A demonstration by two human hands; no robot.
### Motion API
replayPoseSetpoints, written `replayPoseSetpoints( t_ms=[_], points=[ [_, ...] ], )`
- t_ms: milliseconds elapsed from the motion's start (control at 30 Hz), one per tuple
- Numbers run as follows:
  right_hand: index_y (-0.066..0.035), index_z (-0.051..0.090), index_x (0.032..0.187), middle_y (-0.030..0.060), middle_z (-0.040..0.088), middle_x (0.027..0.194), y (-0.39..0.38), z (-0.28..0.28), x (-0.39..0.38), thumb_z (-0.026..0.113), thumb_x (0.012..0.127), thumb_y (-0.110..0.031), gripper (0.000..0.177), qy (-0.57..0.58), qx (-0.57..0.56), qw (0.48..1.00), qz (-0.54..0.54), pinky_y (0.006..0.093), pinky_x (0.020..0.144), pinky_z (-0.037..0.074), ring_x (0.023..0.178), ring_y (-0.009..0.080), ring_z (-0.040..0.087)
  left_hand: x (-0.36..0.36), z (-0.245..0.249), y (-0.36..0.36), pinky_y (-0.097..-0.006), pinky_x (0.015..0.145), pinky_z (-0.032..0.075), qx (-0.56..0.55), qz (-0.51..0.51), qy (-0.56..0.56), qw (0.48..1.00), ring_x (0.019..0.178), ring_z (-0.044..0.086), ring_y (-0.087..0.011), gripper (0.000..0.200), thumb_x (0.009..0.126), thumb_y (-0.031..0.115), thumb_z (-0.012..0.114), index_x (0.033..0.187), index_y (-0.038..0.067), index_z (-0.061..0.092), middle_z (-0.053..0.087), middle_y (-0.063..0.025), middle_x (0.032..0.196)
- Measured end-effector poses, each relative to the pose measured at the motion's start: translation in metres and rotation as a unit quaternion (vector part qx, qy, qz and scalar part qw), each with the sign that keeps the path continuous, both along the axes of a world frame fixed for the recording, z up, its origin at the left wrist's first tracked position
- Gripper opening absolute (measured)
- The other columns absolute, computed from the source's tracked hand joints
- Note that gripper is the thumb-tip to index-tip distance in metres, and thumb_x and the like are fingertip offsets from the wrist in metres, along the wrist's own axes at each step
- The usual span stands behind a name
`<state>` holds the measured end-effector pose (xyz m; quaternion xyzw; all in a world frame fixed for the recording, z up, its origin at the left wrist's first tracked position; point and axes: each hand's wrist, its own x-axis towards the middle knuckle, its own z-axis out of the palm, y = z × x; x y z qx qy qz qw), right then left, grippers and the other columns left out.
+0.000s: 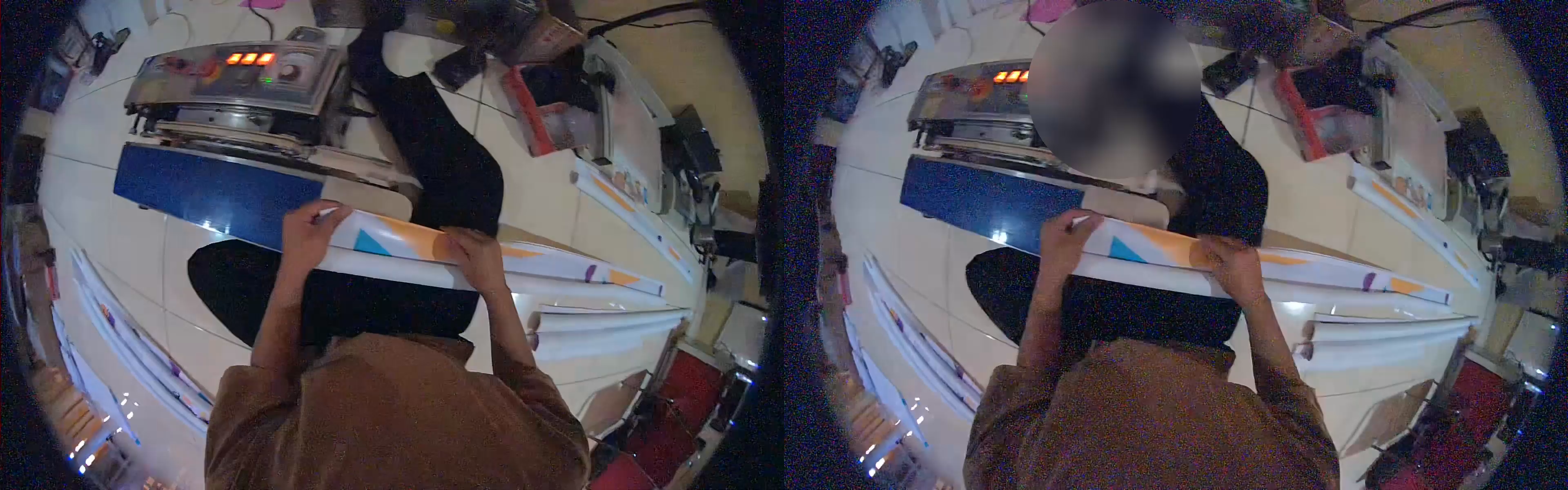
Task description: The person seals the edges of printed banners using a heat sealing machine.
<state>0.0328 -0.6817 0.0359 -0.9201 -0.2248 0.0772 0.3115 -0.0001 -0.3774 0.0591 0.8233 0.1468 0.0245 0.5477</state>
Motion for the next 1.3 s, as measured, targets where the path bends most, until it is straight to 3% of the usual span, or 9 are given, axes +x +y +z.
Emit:
replayPoseSetpoints(
  t_ms=[167, 367, 433, 533, 633, 767, 967, 1133, 1300],
  points=[
    [-0.006, 0.069, 0.104, 0.0122, 0.07, 0.102, -0.024, 0.007, 0.011, 0.065, 0.085, -0.019, 0.024, 0.053, -0.009, 0.998, -0.035, 0.0381, 0.084, 0.053, 0.094, 0.0296, 0.067, 0.005, -0.013, 0.001, -0.0261, 0.066, 0.05, -0.01, 0.014, -0.025, 1.0, 0.073, 0.062, -0.0095, 0.015, 0.084, 0.013, 0.072, 0.092, 0.001, 0.072, 0.071, -0.0078, 0.082],
    [-0.006, 0.07, 0.1, 0.0127, 0.07, 0.096, -0.03, -0.007, 0.012, 0.067, 0.084, -0.017, 0.019, -0.012, 0.012, 0.998, -0.054, 0.0382, 0.081, 0.054, 0.089, 0.0296, 0.067, 0.008, -0.015, -0.001, -0.0259, 0.068, 0.05, 0.004, 0.022, 0.0, 1.0, 0.073, 0.062, -0.0098, 0.015, 0.083, 0.014, 0.073, 0.093, 0.002, 0.073, 0.071, -0.0079, 0.083],
    [-0.007, 0.071, 0.099, 0.0121, 0.071, 0.095, -0.03, -0.007, 0.012, 0.067, 0.084, -0.016, 0.018, 0.004, 0.035, 0.997, -0.072, 0.0383, 0.079, 0.054, 0.086, 0.0292, 0.068, 0.007, -0.025, 0.001, -0.0253, 0.067, 0.05, -0.055, 0.025, -0.015, 0.998, 0.073, 0.062, -0.0096, 0.019, 0.082, 0.017, 0.075, 0.093, 0.002, 0.073, 0.072, -0.0086, 0.084],
    [-0.007, 0.071, 0.097, 0.0127, 0.07, 0.094, -0.036, -0.016, 0.015, 0.067, 0.083, -0.017, 0.017, 0.01, 0.012, 0.999, -0.043, 0.0389, 0.078, 0.054, 0.083, 0.0293, 0.068, 0.009, -0.015, -0.001, -0.0247, 0.066, 0.05, 0.015, 0.03, 0.01, 0.999, 0.072, 0.061, -0.0091, 0.022, 0.082, 0.019, 0.075, 0.095, 0.001, 0.072, 0.071, -0.0088, 0.082],
    [-0.006, 0.07, 0.096, 0.014, 0.07, 0.093, -0.038, -0.011, 0.023, 0.068, 0.083, -0.021, 0.02, 0.03, -0.009, 0.999, -0.015, 0.0392, 0.077, 0.054, 0.083, 0.0299, 0.068, 0.013, -0.016, -0.003, -0.0248, 0.064, 0.049, -0.031, 0.045, 0.018, 0.998, 0.07, 0.061, -0.0091, 0.025, 0.082, 0.021, 0.075, 0.094, 0.0, 0.072, 0.071, -0.0084, 0.079],
    [-0.005, 0.069, 0.095, 0.0159, 0.069, 0.091, -0.039, 0.003, 0.034, 0.066, 0.084, -0.023, 0.021, 0.073, -0.012, 0.997, -0.001, 0.0392, 0.076, 0.054, 0.082, 0.0309, 0.068, 0.019, -0.019, -0.006, -0.028, 0.065, 0.05, -0.003, 0.057, 0.022, 0.998, 0.069, 0.062, -0.0115, 0.024, 0.084, 0.026, 0.072, 0.093, 0.004, 0.073, 0.072, -0.0093, 0.082],
    [-0.003, 0.069, 0.094, 0.018, 0.069, 0.09, -0.054, -0.009, 0.042, 0.061, 0.088, -0.019, 0.019, 0.076, 0.013, 0.997, -0.002, 0.0394, 0.074, 0.054, 0.081, 0.0324, 0.068, 0.022, -0.035, -0.009, -0.0275, 0.06, 0.049, -0.045, 0.101, -0.063, 0.992, 0.065, 0.061, -0.0105, 0.026, 0.085, 0.024, 0.071, 0.093, 0.0, 0.072, 0.07, -0.0106, 0.076],
    [-0.002, 0.068, 0.096, 0.0179, 0.069, 0.091, -0.024, 0.001, 0.05, 0.061, 0.087, -0.02, 0.021, 0.071, -0.006, 0.997, -0.012, 0.0396, 0.073, 0.054, 0.081, 0.0337, 0.068, 0.026, -0.032, -0.004, -0.0273, 0.061, 0.049, -0.027, 0.089, -0.054, 0.994, 0.064, 0.061, -0.0111, 0.024, 0.087, 0.023, 0.069, 0.096, 0.001, 0.071, 0.07, -0.0112, 0.076],
    [-0.005, 0.068, 0.101, 0.0182, 0.068, 0.095, 0.071, 0.018, 0.049, 0.059, 0.088, -0.027, 0.027, 0.021, -0.011, 0.998, 0.053, 0.043, 0.076, 0.053, 0.085, 0.0364, 0.066, 0.023, -0.034, -0.005, -0.0265, 0.061, 0.048, -0.033, 0.094, -0.074, 0.992, 0.066, 0.059, -0.0094, 0.024, 0.087, 0.022, 0.07, 0.096, 0.0, 0.071, 0.07, -0.0093, 0.076]
  ],
)
